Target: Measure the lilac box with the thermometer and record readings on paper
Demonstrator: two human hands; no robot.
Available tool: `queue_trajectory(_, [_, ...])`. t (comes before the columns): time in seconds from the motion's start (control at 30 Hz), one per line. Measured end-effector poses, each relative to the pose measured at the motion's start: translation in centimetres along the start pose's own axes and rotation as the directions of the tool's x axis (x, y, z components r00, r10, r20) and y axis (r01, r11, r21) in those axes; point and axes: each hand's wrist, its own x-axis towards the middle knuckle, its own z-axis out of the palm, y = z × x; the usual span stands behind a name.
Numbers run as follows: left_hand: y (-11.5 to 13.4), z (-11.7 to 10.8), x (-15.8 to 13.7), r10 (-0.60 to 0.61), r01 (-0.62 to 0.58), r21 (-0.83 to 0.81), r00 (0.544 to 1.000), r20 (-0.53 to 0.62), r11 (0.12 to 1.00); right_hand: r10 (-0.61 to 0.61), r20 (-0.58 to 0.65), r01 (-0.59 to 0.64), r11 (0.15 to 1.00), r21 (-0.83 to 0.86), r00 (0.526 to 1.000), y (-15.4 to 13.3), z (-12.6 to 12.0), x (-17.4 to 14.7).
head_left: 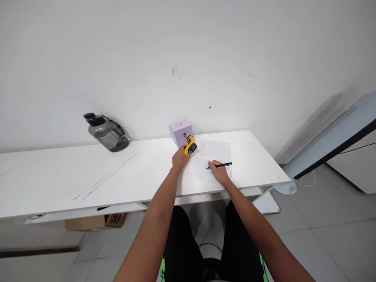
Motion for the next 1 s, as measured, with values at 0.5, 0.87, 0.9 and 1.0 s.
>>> queue_trajectory(0.5, [-0.36,-0.45,0.38,-0.046,0.045,-0.050,0.999,-0.025,0.998,0.000,0.015,0.000,1.000,-0.002,1.000,0.16,0.00,0.07])
queue_trajectory(0.87, [0.03,-0.92,0.46,-0.040,0.040,-0.019,0.999,0.011,0.999,-0.009,0.014,0.009,1.000,-0.005,1.000,0.17,0.03,0.09])
queue_trajectory(0.9, [0.05,-0.94,0.46,-0.042,0.042,-0.019,0.999,0.013,0.999,-0.007,0.014,0.007,1.000,-0.002,1.000,0.20,0.02,0.08])
queue_trajectory(1.0, [0.01,-1.00,0.51,-0.060,0.060,-0.030,0.998,0.000,0.998,0.003,0.018,-0.003,1.000,0.008,1.000,0.20,0.01,0.02])
